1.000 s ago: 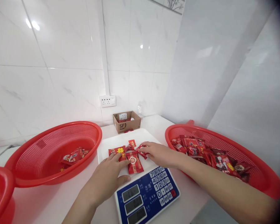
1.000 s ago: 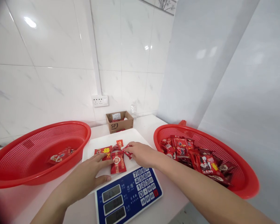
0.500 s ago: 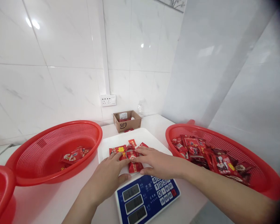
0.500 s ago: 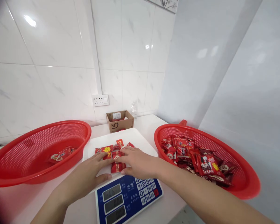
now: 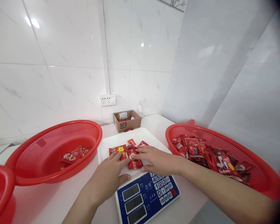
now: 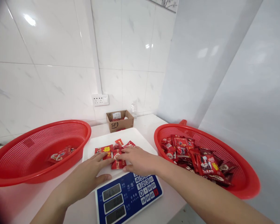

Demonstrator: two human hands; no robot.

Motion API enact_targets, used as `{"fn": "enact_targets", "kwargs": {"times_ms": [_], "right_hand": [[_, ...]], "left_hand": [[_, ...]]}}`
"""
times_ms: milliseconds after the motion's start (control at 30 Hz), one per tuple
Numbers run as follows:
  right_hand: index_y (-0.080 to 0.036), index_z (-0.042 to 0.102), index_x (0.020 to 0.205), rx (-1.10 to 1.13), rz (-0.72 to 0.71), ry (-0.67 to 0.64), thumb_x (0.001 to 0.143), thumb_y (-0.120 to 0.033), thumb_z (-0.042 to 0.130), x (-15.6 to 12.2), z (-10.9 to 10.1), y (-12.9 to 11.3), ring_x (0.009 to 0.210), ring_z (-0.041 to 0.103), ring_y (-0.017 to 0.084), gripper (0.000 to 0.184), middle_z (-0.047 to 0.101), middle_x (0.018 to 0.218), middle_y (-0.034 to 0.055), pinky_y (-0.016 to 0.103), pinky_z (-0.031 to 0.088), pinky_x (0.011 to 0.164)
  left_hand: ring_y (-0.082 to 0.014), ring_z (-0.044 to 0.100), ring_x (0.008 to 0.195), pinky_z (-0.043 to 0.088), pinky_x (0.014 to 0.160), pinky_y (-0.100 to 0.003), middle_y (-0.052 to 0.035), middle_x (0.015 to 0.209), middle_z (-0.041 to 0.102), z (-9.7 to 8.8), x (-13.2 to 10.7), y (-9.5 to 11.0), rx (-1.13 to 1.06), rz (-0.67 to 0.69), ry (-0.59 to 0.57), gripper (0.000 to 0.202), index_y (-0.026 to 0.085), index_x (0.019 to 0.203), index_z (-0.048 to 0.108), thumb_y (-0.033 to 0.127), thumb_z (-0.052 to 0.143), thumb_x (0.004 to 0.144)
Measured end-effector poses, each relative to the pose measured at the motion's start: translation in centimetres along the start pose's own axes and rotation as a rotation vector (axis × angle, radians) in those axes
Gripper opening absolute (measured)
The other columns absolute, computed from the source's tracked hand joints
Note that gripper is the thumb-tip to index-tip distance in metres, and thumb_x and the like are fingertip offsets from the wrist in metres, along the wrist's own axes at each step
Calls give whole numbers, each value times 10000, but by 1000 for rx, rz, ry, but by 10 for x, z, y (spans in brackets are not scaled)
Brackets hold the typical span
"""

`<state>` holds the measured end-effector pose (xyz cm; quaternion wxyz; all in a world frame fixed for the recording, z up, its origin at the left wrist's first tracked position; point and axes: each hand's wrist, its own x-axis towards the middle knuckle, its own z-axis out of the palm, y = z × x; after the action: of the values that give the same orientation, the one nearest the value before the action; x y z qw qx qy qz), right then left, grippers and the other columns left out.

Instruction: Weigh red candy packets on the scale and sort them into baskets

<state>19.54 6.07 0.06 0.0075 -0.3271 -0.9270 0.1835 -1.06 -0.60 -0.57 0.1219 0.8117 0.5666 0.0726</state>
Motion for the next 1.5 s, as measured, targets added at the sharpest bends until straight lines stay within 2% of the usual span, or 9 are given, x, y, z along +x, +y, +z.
{"fn": "enact_targets", "kwargs": {"times_ms": [233, 400, 600, 733, 900, 1000, 1133, 1333, 1500], "right_hand": [[-251, 481, 1323, -10, 39, 0, 816, -289, 566, 1, -1, -1, 1330, 323, 281, 516, 408, 1424, 118, 462, 252, 1074], [-238, 467, 1336, -21, 48, -8, 820, -300, 563, 2, -1, -1, 1346, 292, 286, 529, 368, 1448, 134, 457, 235, 1083], [-245, 463, 1338, -22, 75, -4, 825, -320, 556, 3, -2, 0, 1347, 292, 283, 527, 364, 1454, 117, 468, 236, 1082], [-222, 456, 1346, -27, 80, 1, 827, -324, 556, 3, -1, 0, 1343, 295, 294, 538, 366, 1449, 136, 473, 238, 1079], [-243, 450, 1348, -22, 82, -3, 823, -319, 563, 3, -2, -1, 1354, 274, 287, 542, 361, 1456, 113, 467, 228, 1087], [-240, 474, 1329, -13, 73, -9, 826, -310, 559, 2, -4, -1, 1342, 301, 276, 515, 384, 1441, 112, 453, 245, 1080], [-219, 529, 1279, 13, 15, 12, 827, -294, 560, 1, -4, 1, 1285, 386, 257, 458, 484, 1357, 117, 427, 292, 1054], [-249, 615, 1156, 88, -80, 42, 823, -316, 574, 1, -3, 7, 1162, 494, 221, 342, 577, 1224, 65, 365, 365, 992], [-208, 612, 1164, 37, 4, 122, 852, -264, 512, 12, -7, 10, 1111, 531, 224, 332, 609, 1184, 78, 353, 389, 961]], "left_hand": [[-298, 429, 1247, 389, 967, -439, -80, 1333, 506, -3, -2, 3, -27, 11, -15, 449, 316, 1299, 489, 358, 517, 853], [-286, 463, 1209, 411, 939, -439, -40, 1327, 513, -2, -4, 3, -71, 42, -16, 457, 370, 1309, 461, 363, 512, 854], [-275, 446, 1222, 411, 944, -407, -41, 1328, 514, -1, -7, 3, -116, 38, -27, 430, 345, 1291, 488, 395, 491, 863], [-250, 494, 1172, 426, 927, -381, -25, 1284, 549, -3, -8, 4, -147, 54, -26, 385, 342, 1243, 529, 400, 489, 864], [-235, 495, 1171, 413, 940, -355, -21, 1283, 545, -3, -7, 5, -173, 62, -32, 404, 349, 1270, 503, 387, 488, 868], [-239, 493, 1172, 405, 949, -357, -23, 1273, 548, -3, -6, 5, -164, 60, -28, 383, 340, 1245, 525, 381, 494, 866], [-241, 505, 1159, 415, 937, -363, -22, 1269, 550, -2, -4, 5, -165, 68, -25, 371, 345, 1237, 526, 374, 485, 869], [-280, 441, 1225, 384, 970, -418, -55, 1321, 505, 1, -1, 5, -113, 49, -12, 410, 339, 1267, 506, 362, 501, 858], [-292, 451, 1206, 377, 962, -440, -64, 1290, 522, 2, 2, 6, -81, 59, -5, 358, 335, 1208, 557, 365, 500, 856]]}}
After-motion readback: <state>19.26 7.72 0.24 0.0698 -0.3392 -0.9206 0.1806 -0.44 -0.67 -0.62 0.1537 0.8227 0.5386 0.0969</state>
